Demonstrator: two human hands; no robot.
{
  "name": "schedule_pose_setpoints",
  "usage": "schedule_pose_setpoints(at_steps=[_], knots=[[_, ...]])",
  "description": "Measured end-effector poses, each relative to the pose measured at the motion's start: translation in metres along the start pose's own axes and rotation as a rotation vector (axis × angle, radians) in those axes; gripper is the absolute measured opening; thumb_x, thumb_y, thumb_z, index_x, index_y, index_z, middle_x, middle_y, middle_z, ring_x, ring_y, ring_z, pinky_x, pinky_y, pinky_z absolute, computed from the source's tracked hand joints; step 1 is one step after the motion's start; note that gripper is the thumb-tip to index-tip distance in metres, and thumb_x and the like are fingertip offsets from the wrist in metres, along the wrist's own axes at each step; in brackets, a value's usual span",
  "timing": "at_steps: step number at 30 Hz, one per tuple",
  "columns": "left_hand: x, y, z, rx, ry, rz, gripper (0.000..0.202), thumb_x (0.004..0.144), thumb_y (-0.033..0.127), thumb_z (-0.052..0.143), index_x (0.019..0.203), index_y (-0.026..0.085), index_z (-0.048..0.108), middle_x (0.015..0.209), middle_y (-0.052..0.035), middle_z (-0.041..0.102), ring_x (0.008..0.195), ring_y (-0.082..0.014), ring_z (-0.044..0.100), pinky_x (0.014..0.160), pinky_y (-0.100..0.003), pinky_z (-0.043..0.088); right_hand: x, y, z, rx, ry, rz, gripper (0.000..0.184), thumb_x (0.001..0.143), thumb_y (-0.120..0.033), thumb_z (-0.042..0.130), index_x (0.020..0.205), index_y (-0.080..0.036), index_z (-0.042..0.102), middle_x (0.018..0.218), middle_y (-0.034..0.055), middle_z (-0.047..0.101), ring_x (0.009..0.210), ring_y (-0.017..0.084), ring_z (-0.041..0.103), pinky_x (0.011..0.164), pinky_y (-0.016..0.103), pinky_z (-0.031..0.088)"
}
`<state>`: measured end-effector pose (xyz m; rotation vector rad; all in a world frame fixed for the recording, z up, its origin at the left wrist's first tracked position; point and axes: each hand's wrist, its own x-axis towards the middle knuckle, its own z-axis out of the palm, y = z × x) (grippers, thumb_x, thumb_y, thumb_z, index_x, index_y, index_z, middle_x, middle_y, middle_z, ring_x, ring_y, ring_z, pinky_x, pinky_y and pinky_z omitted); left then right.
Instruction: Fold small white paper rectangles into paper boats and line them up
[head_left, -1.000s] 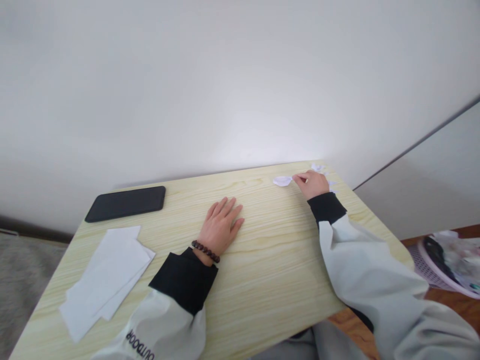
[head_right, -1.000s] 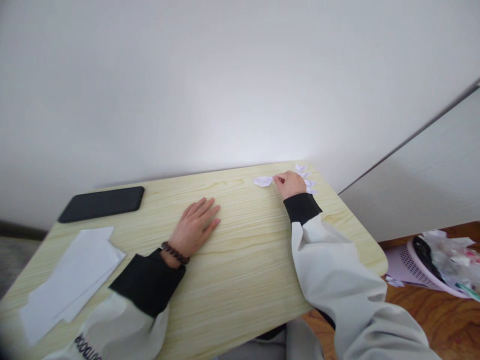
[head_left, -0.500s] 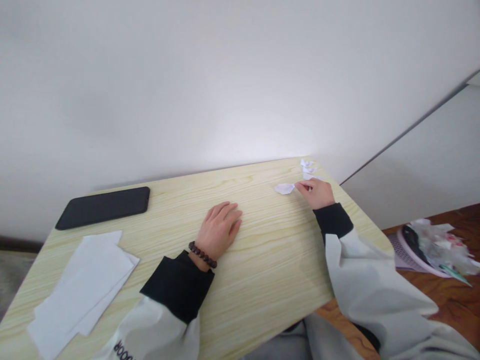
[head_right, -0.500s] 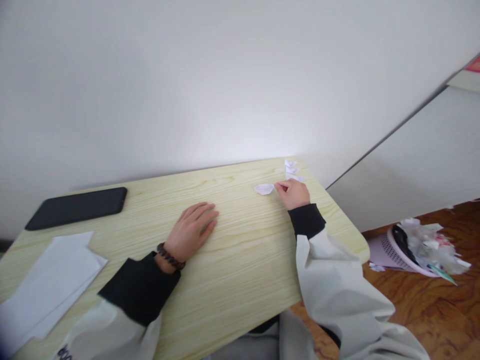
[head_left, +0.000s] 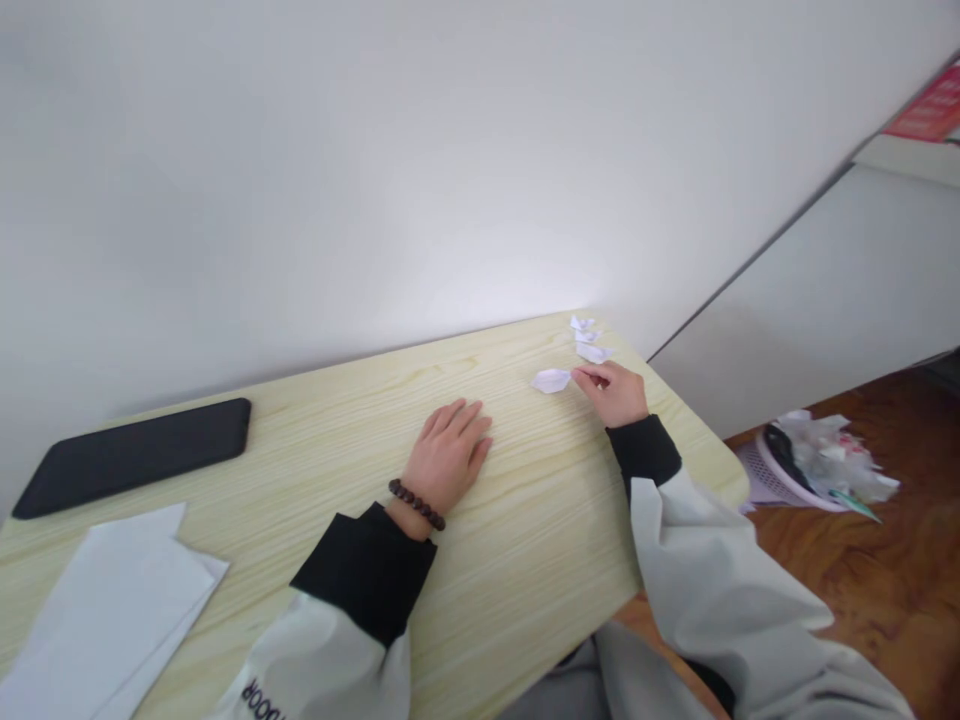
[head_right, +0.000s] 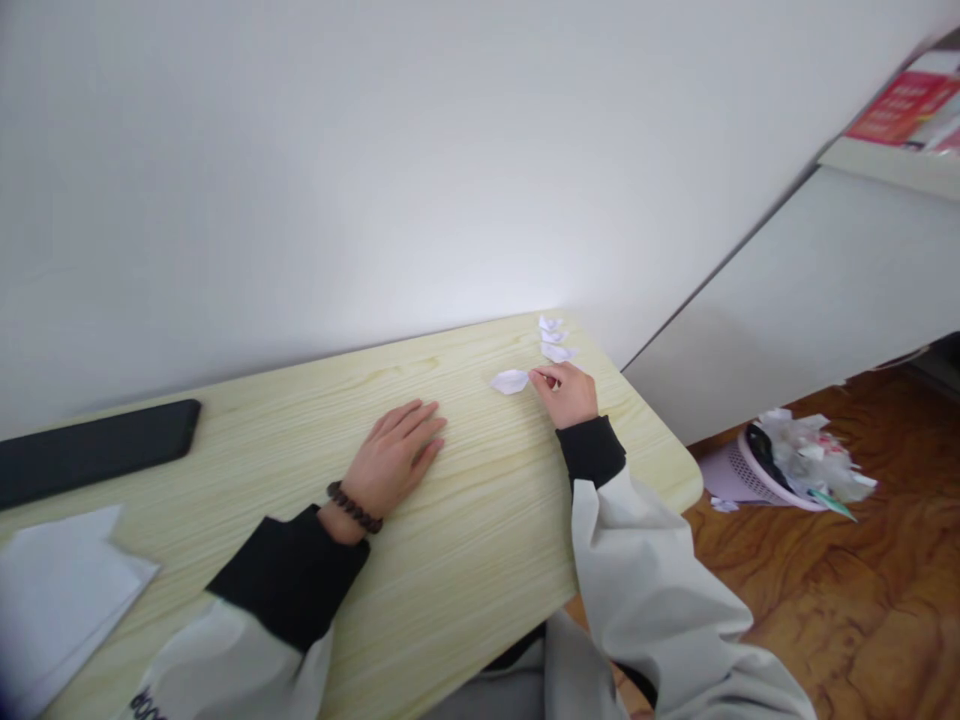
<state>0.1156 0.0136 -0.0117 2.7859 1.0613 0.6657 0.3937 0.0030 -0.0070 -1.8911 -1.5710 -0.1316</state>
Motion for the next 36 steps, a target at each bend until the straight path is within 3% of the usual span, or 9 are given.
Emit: schedule_pose_setpoints(at_steps=[5,10,16,21,25,29,31,36], knots=[[0.024,0.015,0.016,-0.041,0.011,0.082,0.025,0.089,0.023,0.045,0.105,0.017,0.064,0.121,-0.0073,0.061,0.117,-0.025,0.049,0.101,-0.043,0.04,-0.007,0.028,-0.023,0.005,0.062,0.145,0.03,0.076,-0.041,0.056,0.079,-0.016,0.074,0.067,0.0042,0.065,0.059,0.015,0.055,0.059,0.027,0.043],[0.032,0.019,0.021,-0.057,0.013,0.103,0.025,0.088,0.02,0.046,0.104,0.017,0.064,0.12,-0.0073,0.061,0.116,-0.0248,0.049,0.101,-0.043,0.04,-0.011,0.05,-0.04,-0.063,0.064,0.22,0.03,0.075,-0.039,0.056,0.077,-0.015,0.074,0.067,0.0051,0.066,0.061,0.016,0.057,0.06,0.028,0.043],[0.03,0.019,0.019,-0.06,0.007,0.1,0.025,0.088,0.021,0.046,0.104,0.018,0.064,0.12,-0.0069,0.061,0.116,-0.0245,0.049,0.1,-0.042,0.041,-0.011,0.061,-0.038,-0.126,0.063,0.27,0.031,0.074,-0.04,0.055,0.076,-0.015,0.073,0.066,0.0059,0.064,0.062,0.019,0.057,0.061,0.031,0.042],[0.03,0.019,0.019,-0.078,0.008,0.099,0.024,0.088,0.021,0.046,0.103,0.018,0.064,0.12,-0.0067,0.061,0.117,-0.0238,0.049,0.101,-0.042,0.04,-0.012,0.059,-0.033,-0.162,0.123,0.228,0.036,0.074,-0.043,0.056,0.09,-0.014,0.072,0.068,0.0047,0.061,0.057,0.016,0.052,0.064,0.032,0.044],[0.028,0.016,0.016,-0.073,-0.008,0.06,0.024,0.087,0.023,0.047,0.103,0.018,0.064,0.12,-0.0074,0.061,0.118,-0.0239,0.049,0.101,-0.042,0.04,-0.015,0.036,-0.027,-0.108,0.152,0.079,0.029,0.077,-0.037,0.057,0.09,-0.015,0.07,0.07,0.0035,0.059,0.058,0.015,0.052,0.063,0.03,0.045],[0.013,0.008,0.001,-0.004,-0.028,-0.027,0.027,0.087,0.026,0.047,0.107,0.018,0.063,0.125,-0.0087,0.057,0.12,-0.0265,0.047,0.101,-0.046,0.039,-0.021,-0.012,-0.004,-0.018,0.116,-0.128,0.02,0.08,-0.029,0.056,0.088,-0.016,0.069,0.07,0.0041,0.059,0.071,0.018,0.056,0.068,0.029,0.046],[-0.003,0.003,-0.011,0.043,-0.057,-0.072,0.03,0.087,0.027,0.047,0.112,0.017,0.061,0.129,-0.0105,0.055,0.121,-0.0278,0.046,0.101,-0.047,0.04,-0.026,-0.043,0.015,0.058,0.074,-0.226,0.018,0.082,-0.024,0.054,0.089,-0.016,0.068,0.072,0.0041,0.059,0.073,0.017,0.057,0.071,0.029,0.047],[-0.051,-0.011,-0.044,0.047,-0.166,-0.072,0.033,0.089,0.021,0.043,0.119,0.021,0.057,0.134,-0.0085,0.05,0.123,-0.0238,0.045,0.102,-0.043,0.04,-0.042,-0.118,0.06,0.227,-0.174,-0.506,0.015,0.084,-0.02,0.051,0.092,-0.019,0.065,0.085,0.0046,0.063,0.083,0.018,0.057,0.078,0.03,0.047]])
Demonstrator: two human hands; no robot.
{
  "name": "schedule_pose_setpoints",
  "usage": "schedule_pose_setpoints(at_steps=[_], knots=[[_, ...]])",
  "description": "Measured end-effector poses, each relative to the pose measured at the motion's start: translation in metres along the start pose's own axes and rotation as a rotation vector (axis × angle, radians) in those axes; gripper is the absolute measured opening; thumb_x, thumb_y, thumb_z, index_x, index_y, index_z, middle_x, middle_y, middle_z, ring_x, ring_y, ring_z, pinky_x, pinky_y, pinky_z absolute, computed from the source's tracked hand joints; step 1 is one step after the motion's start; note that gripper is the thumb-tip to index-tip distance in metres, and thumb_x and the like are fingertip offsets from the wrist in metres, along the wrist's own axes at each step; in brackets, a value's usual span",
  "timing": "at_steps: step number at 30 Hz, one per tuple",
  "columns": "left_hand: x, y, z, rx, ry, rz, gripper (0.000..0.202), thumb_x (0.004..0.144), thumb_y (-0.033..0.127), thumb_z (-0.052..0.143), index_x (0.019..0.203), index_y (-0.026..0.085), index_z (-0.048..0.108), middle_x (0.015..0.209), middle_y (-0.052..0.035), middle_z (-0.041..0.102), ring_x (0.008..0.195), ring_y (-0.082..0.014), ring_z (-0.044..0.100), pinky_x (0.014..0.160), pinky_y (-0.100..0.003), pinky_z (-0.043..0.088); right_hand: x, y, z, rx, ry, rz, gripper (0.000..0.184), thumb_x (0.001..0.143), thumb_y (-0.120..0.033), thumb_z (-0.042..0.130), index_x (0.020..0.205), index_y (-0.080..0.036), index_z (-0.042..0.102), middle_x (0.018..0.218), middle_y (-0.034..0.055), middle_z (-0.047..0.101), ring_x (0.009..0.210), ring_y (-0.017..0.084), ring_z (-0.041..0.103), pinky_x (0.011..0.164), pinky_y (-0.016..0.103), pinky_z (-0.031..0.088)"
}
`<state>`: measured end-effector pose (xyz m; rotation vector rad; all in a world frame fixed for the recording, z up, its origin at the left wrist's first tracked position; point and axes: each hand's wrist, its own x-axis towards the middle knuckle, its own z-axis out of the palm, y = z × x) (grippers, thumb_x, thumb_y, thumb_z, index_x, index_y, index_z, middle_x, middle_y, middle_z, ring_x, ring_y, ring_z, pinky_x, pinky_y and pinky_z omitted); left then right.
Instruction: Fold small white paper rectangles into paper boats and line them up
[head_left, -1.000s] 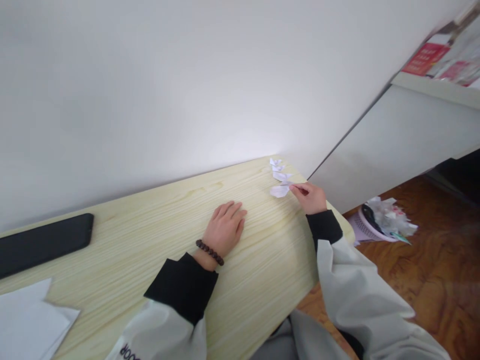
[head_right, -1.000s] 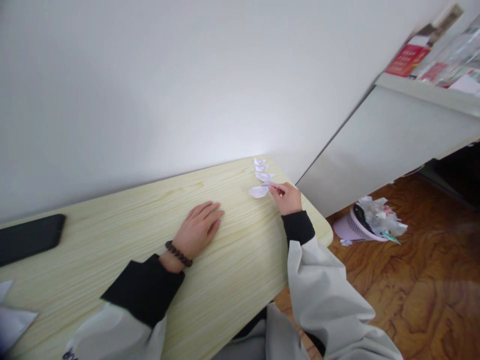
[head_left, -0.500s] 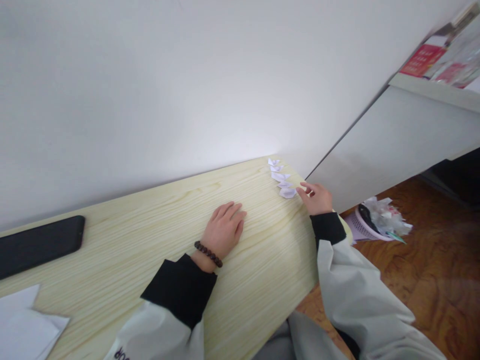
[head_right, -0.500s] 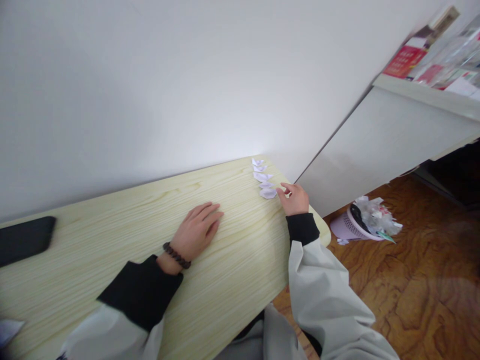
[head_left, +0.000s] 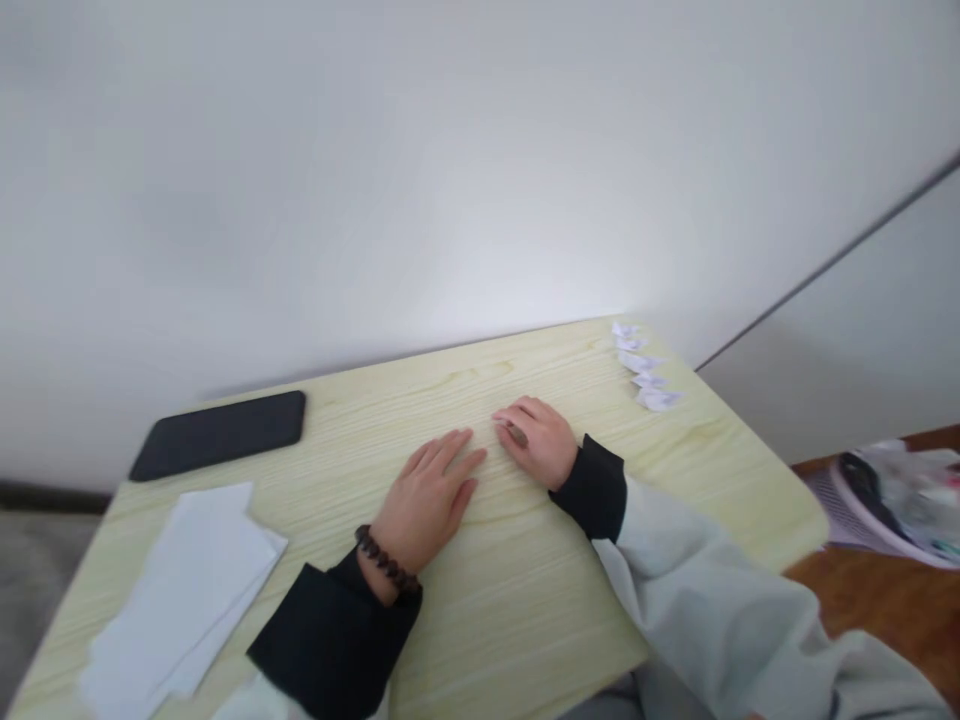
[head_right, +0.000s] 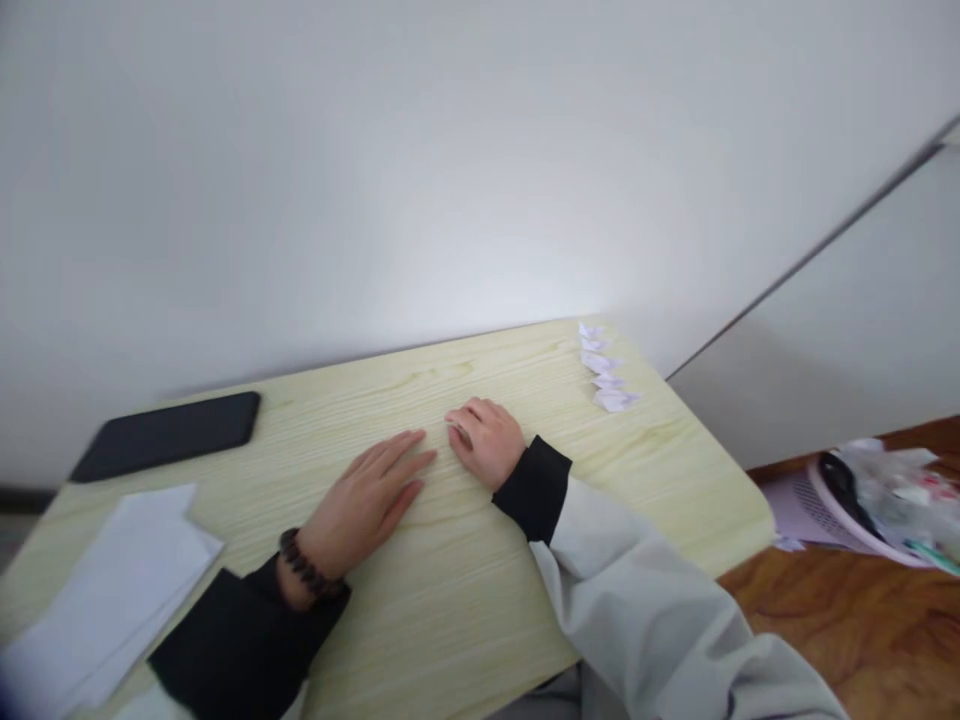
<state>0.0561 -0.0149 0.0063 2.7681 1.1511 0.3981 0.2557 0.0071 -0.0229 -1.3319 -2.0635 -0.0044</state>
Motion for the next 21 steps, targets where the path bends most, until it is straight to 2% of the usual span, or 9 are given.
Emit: schedule_pose_setpoints(at_steps=[4,7,9,11,13,16,21], knots=[[-0.034,-0.016,-0.015,0.023,-0.007,-0.116,0.032,0.088,0.016,0.044,0.116,0.023,0.057,0.131,-0.0072,0.051,0.121,-0.0224,0.045,0.102,-0.042,0.039,0.021,-0.031,0.029,0.08,-0.058,-0.058,0.016,0.084,-0.017,0.049,0.094,-0.018,0.063,0.091,0.0061,0.063,0.087,0.018,0.058,0.08,0.03,0.046],[-0.061,-0.031,-0.031,0.111,0.036,-0.347,0.029,0.086,0.021,0.05,0.114,0.022,0.057,0.119,-0.009,0.056,0.111,-0.0248,0.05,0.095,-0.044,0.044,0.032,-0.045,0.043,0.08,-0.097,-0.084,0.016,0.084,-0.017,0.049,0.092,-0.018,0.063,0.089,0.0062,0.063,0.086,0.019,0.057,0.08,0.031,0.045],[-0.081,-0.041,-0.046,0.165,0.055,-0.511,0.028,0.082,0.031,0.057,0.108,0.02,0.058,0.108,-0.0104,0.057,0.102,-0.027,0.052,0.088,-0.046,0.046,0.035,-0.05,0.048,0.064,-0.113,-0.1,0.015,0.084,-0.018,0.049,0.089,-0.019,0.064,0.089,0.0065,0.062,0.086,0.02,0.056,0.08,0.032,0.044],[-0.099,-0.052,-0.06,0.168,0.039,-0.605,0.037,0.077,0.039,0.063,0.106,0.017,0.057,0.105,-0.0103,0.055,0.1,-0.0276,0.052,0.088,-0.046,0.045,0.034,-0.052,0.051,0.061,-0.12,-0.112,0.016,0.083,-0.019,0.05,0.09,-0.019,0.064,0.09,0.0068,0.062,0.085,0.021,0.055,0.08,0.033,0.044],[-0.113,-0.061,-0.071,0.16,-0.004,-0.666,0.043,0.072,0.039,0.069,0.107,0.017,0.056,0.108,-0.0095,0.055,0.103,-0.0277,0.051,0.091,-0.045,0.044,0.033,-0.051,0.05,0.086,-0.121,-0.107,0.016,0.084,-0.02,0.05,0.091,-0.018,0.064,0.089,0.0074,0.061,0.085,0.021,0.056,0.08,0.033,0.044],[-0.123,-0.069,-0.077,0.162,-0.113,-0.749,0.048,0.069,0.038,0.071,0.108,0.016,0.057,0.112,-0.0101,0.056,0.108,-0.0297,0.051,0.093,-0.044,0.043,0.031,-0.048,0.049,0.091,-0.137,-0.107,0.018,0.084,-0.021,0.049,0.093,-0.016,0.064,0.09,0.008,0.06,0.084,0.021,0.056,0.08,0.034,0.044],[-0.125,-0.074,-0.072,0.122,-0.12,-0.836,0.06,0.067,0.042,0.07,0.118,0.016,0.054,0.12,-0.0105,0.057,0.112,-0.0296,0.051,0.094,-0.042,0.044,0.031,-0.047,0.049,0.098,-0.135,-0.108,0.019,0.085,-0.022,0.048,0.094,-0.017,0.064,0.09,0.0079,0.06,0.085,0.021,0.056,0.081,0.034,0.044]])
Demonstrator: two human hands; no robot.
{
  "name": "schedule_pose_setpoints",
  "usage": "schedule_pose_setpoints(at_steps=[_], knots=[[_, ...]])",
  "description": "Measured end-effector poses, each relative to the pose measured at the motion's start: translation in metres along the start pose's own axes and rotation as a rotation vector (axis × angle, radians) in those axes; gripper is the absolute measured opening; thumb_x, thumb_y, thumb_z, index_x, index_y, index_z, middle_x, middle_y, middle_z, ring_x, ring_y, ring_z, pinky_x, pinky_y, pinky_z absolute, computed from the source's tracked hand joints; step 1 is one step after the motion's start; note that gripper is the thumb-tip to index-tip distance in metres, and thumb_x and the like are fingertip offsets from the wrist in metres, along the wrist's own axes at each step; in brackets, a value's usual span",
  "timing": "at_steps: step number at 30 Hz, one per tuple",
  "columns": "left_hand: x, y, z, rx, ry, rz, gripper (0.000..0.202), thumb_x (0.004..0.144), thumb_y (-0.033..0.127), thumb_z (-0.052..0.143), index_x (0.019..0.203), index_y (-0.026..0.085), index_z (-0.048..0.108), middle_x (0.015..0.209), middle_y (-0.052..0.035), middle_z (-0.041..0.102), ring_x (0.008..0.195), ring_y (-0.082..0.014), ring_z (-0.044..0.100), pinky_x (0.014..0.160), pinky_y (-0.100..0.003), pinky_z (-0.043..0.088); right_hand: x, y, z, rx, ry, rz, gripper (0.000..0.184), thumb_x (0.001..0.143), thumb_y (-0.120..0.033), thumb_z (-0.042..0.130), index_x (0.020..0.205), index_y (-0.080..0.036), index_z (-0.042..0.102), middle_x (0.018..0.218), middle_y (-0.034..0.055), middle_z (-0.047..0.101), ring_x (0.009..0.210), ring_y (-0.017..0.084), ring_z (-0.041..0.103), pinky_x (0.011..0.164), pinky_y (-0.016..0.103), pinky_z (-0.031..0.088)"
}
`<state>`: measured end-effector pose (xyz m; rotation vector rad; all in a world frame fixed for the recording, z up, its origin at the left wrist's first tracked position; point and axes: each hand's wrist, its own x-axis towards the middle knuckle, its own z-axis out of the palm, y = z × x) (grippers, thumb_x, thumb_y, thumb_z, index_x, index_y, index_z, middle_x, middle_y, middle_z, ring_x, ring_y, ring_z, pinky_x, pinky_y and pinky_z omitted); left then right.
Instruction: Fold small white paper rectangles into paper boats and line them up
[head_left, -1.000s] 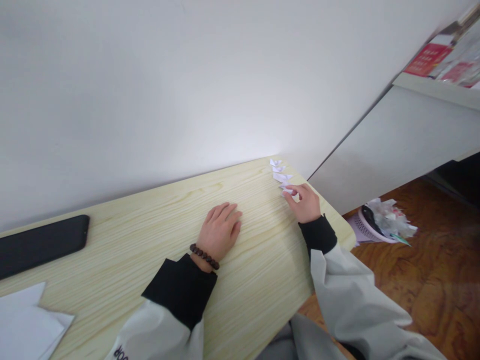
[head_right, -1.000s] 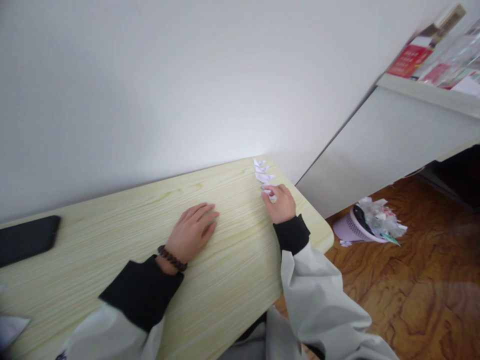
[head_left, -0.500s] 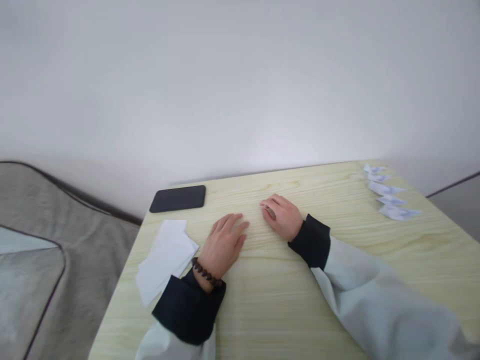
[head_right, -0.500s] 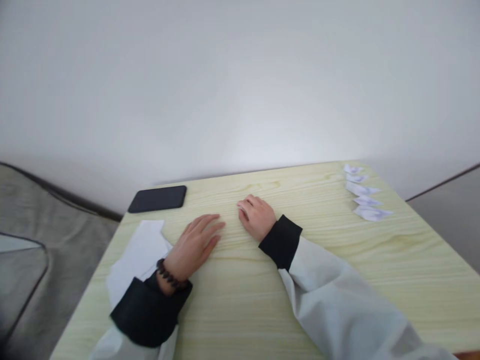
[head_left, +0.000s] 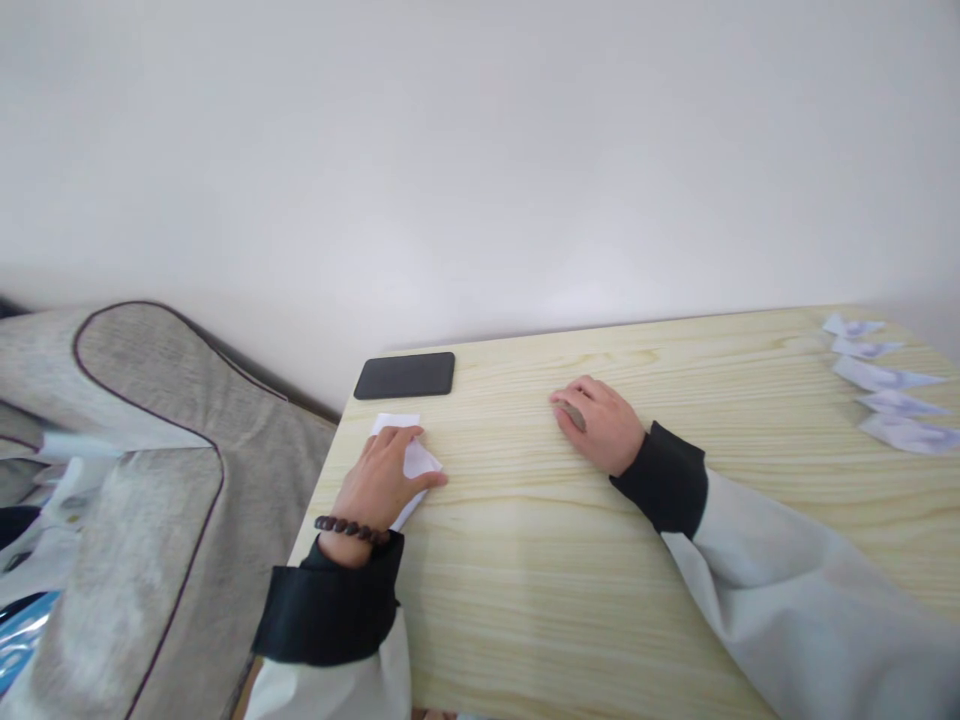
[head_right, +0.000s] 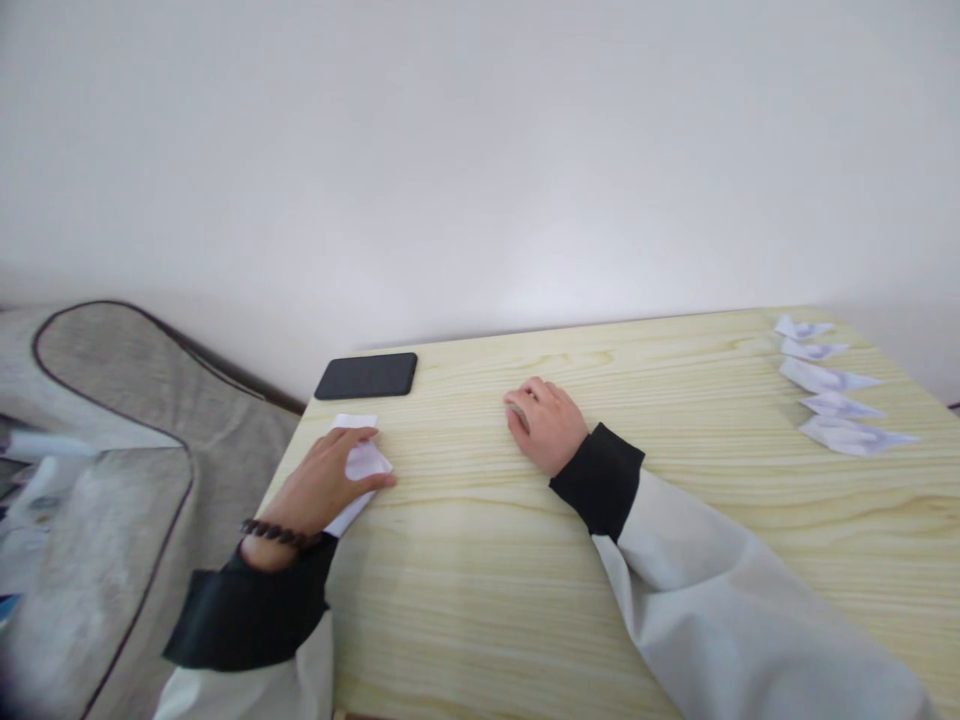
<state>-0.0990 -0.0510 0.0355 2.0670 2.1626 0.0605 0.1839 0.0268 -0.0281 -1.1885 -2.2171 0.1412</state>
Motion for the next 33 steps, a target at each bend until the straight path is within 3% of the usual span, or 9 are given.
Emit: schedule_pose_setpoints(at_steps=[4,8,13,17,20,28,33], knots=[[-0.001,0.004,-0.006,-0.007,0.008,-0.028,0.05,0.074,0.036,0.064,0.119,0.015,0.056,0.119,-0.0112,0.061,0.11,-0.0273,0.056,0.093,-0.038,0.044,0.0,0.0,0.0,0.015,0.0,-0.005,0.019,0.085,-0.022,0.048,0.094,-0.017,0.064,0.09,0.0078,0.06,0.084,0.021,0.056,0.08,0.033,0.044],[-0.005,0.014,-0.017,0.029,-0.103,-0.099,0.031,0.087,0.031,0.043,0.103,0.019,0.067,0.088,-0.008,0.073,0.08,-0.0236,0.068,0.076,-0.033,0.049,0.0,0.0,0.0,0.022,-0.004,0.002,0.02,0.084,-0.022,0.048,0.094,-0.017,0.064,0.09,0.008,0.06,0.084,0.021,0.057,0.079,0.033,0.045],[-0.01,0.018,-0.016,-0.02,0.031,-0.181,0.025,0.084,0.032,0.049,0.093,0.025,0.07,0.091,-0.0038,0.074,0.088,-0.0253,0.067,0.074,-0.032,0.047,-0.001,0.0,0.0,0.036,0.001,0.008,0.02,0.084,-0.022,0.049,0.094,-0.017,0.065,0.09,0.008,0.06,0.085,0.021,0.057,0.08,0.034,0.045],[-0.014,0.021,-0.015,-0.09,0.11,-0.265,0.018,0.079,0.036,0.057,0.093,0.027,0.065,0.082,0.0017,0.074,0.082,-0.0237,0.068,0.067,-0.03,0.046,-0.001,0.001,0.001,0.043,-0.005,0.011,0.019,0.083,-0.021,0.049,0.094,-0.018,0.065,0.09,0.0076,0.06,0.085,0.021,0.057,0.081,0.034,0.045],[-0.017,0.025,-0.015,-0.08,0.154,-0.3,0.015,0.078,0.037,0.058,0.086,0.025,0.06,0.08,0.0013,0.073,0.079,-0.0227,0.067,0.062,-0.029,0.043,-0.001,0.001,0.0,0.037,-0.012,0.015,0.019,0.083,-0.021,0.05,0.094,-0.017,0.065,0.09,0.0077,0.06,0.085,0.021,0.057,0.081,0.034,0.045],[-0.022,0.029,-0.004,-0.19,0.25,-0.261,0.025,0.071,0.037,0.066,0.085,0.023,0.051,0.073,0.0031,0.07,0.072,-0.0185,0.064,0.063,-0.028,0.044,-0.001,0.001,0.001,0.046,0.004,0.011,0.02,0.084,-0.022,0.048,0.094,-0.018,0.065,0.09,0.0075,0.06,0.085,0.021,0.057,0.081,0.035,0.044],[-0.026,0.027,-0.005,-0.252,0.276,-0.237,0.028,0.067,0.038,0.071,0.084,0.023,0.054,0.068,0.0048,0.069,0.066,-0.0166,0.063,0.061,-0.026,0.045,-0.001,0.002,0.001,0.046,0.004,0.001,0.02,0.083,-0.021,0.049,0.094,-0.018,0.065,0.089,0.0074,0.06,0.084,0.021,0.057,0.08,0.034,0.045]])
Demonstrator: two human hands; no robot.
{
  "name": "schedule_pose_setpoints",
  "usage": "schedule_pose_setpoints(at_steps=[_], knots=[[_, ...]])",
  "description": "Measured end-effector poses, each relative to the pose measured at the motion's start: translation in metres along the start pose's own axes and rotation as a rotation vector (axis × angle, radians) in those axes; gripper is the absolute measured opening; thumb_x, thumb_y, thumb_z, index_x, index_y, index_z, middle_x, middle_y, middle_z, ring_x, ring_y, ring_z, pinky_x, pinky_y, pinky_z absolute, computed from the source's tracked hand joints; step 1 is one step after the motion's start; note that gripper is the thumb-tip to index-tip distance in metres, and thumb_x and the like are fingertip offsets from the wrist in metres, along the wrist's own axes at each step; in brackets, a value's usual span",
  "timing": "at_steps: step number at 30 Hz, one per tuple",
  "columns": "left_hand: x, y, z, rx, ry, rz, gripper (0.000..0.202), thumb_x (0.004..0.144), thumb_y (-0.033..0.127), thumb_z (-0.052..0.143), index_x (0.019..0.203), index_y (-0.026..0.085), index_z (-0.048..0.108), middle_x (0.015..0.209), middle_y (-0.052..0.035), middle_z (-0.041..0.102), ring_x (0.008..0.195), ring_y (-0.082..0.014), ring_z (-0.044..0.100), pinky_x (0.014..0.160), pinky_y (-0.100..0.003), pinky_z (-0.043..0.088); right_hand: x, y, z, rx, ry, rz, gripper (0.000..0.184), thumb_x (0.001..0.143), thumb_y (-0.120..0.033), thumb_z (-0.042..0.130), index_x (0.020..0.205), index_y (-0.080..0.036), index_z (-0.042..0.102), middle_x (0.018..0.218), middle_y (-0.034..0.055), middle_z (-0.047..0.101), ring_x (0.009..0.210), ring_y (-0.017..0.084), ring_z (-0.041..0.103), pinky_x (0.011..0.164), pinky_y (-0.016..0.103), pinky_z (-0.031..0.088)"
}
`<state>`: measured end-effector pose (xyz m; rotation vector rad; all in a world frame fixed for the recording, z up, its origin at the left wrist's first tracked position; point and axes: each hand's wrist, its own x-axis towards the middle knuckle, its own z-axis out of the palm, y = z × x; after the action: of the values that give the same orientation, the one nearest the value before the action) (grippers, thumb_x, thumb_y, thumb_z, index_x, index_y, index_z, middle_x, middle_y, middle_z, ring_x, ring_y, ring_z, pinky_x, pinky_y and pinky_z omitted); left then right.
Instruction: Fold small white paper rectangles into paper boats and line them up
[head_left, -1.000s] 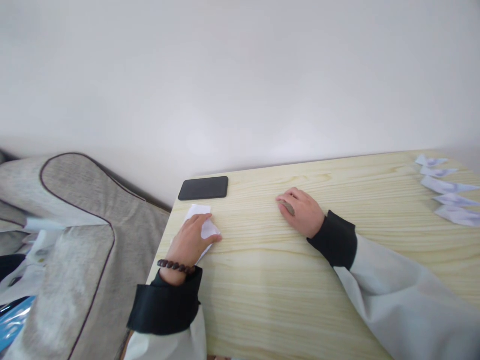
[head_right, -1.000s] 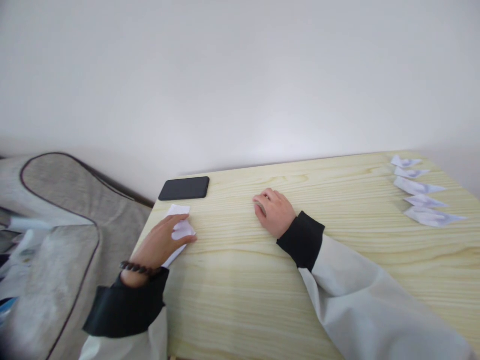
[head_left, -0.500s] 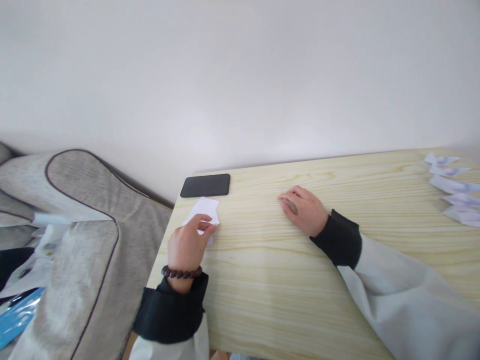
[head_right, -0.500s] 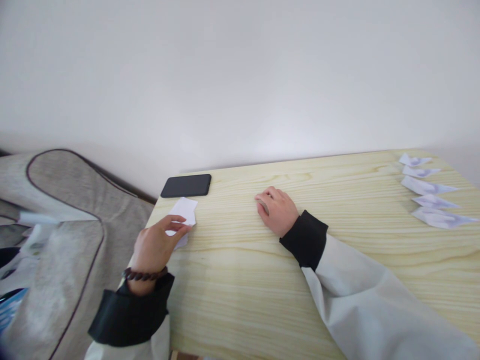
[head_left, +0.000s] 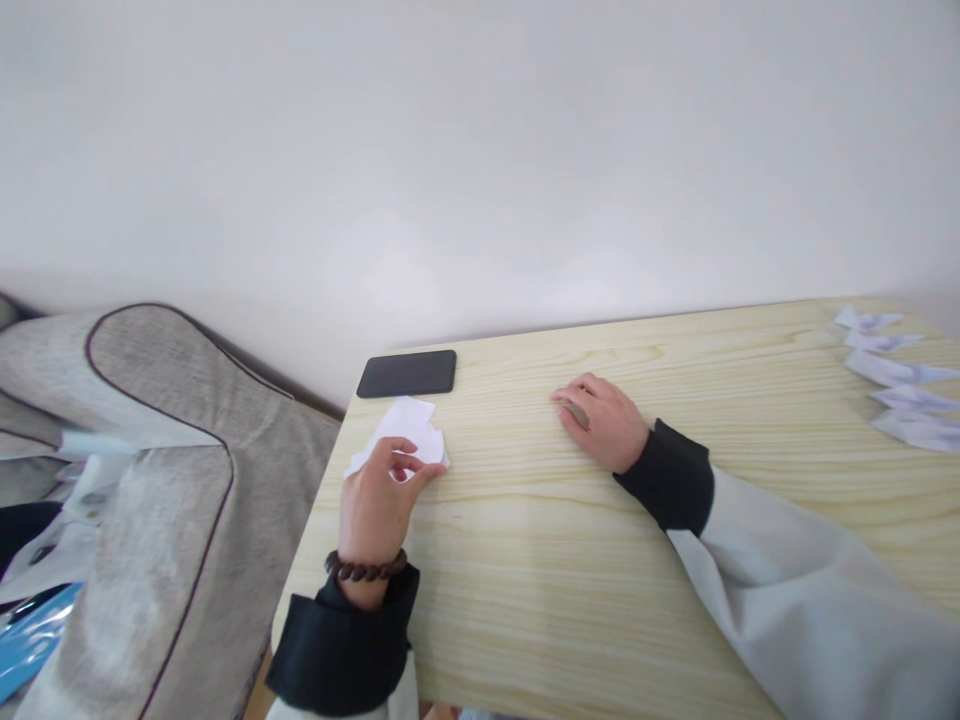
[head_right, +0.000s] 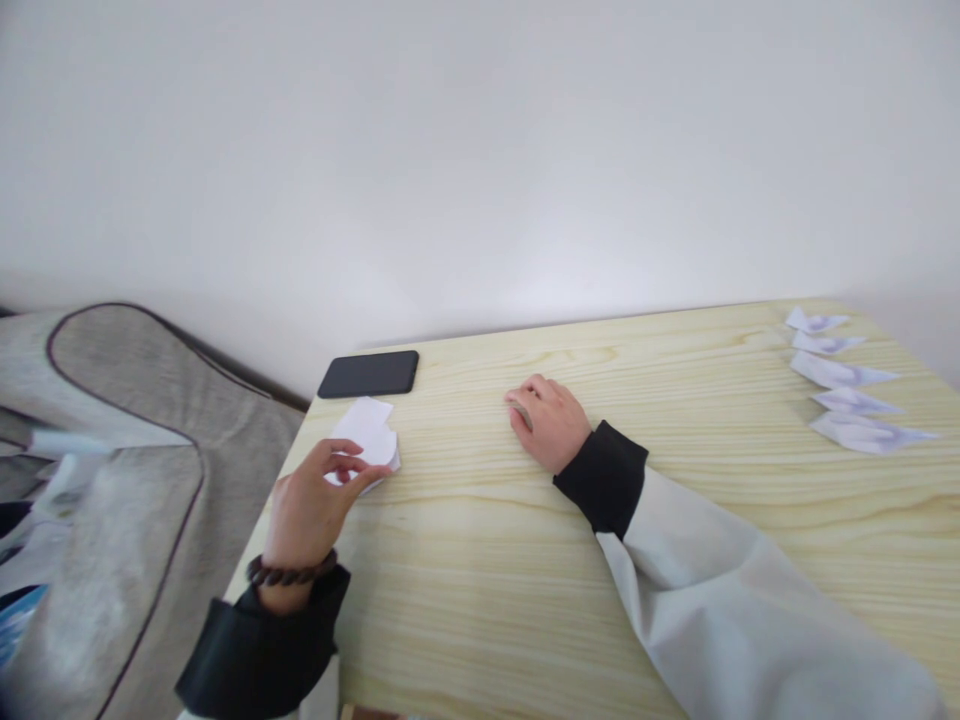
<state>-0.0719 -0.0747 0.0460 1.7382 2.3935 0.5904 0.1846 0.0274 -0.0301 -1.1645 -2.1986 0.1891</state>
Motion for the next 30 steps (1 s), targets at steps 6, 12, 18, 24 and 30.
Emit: schedule_pose_setpoints(at_steps=[6,12,18,24,30], knots=[[-0.009,0.022,-0.014,-0.015,0.29,0.124,0.017,0.073,0.038,0.069,0.078,0.022,0.063,0.062,0.006,0.063,0.048,-0.0101,0.054,0.055,-0.023,0.046,-0.001,-0.001,0.0,0.007,-0.001,-0.002,0.019,0.084,-0.022,0.049,0.093,-0.017,0.065,0.09,0.0079,0.06,0.085,0.021,0.057,0.081,0.035,0.044],[-0.013,0.053,0.026,-0.274,0.228,0.446,0.015,0.08,0.035,0.063,0.076,0.02,0.064,0.072,0.0026,0.069,0.056,-0.0088,0.061,0.057,-0.019,0.052,-0.005,-0.004,-0.005,0.135,-0.057,-0.051,0.036,0.084,-0.021,0.05,0.119,-0.016,0.054,0.09,0.0065,0.061,0.082,0.02,0.056,0.078,0.035,0.046],[-0.003,0.069,0.08,-0.545,-0.118,0.493,0.015,0.081,0.032,0.06,0.08,0.018,0.064,0.079,-0.0012,0.07,0.066,-0.0114,0.065,0.063,-0.021,0.057,-0.016,0.014,-0.017,0.101,-0.061,-0.069,0.027,0.088,-0.025,0.046,0.108,-0.018,0.063,0.097,0.0091,0.059,0.086,0.02,0.054,0.081,0.035,0.046],[0.017,0.083,0.086,-0.661,-0.218,0.435,0.014,0.079,0.03,0.061,0.079,0.017,0.066,0.079,-0.002,0.07,0.071,-0.0141,0.067,0.07,-0.026,0.058,-0.02,0.022,-0.026,-0.176,0.016,0.21,0.044,0.084,-0.042,0.052,0.116,-0.013,0.057,0.116,0.0148,0.055,0.096,0.029,0.05,0.084,0.044,0.042],[0.029,0.087,0.089,-0.792,-0.063,0.326,0.016,0.074,0.03,0.068,0.079,0.016,0.066,0.078,-0.0023,0.07,0.073,-0.0151,0.068,0.071,-0.026,0.057,-0.015,0.022,-0.029,0.108,0.149,0.306,0.05,0.088,-0.044,0.043,0.127,-0.011,0.044,0.108,0.0139,0.063,0.09,0.024,0.057,0.081,0.039,0.045]])
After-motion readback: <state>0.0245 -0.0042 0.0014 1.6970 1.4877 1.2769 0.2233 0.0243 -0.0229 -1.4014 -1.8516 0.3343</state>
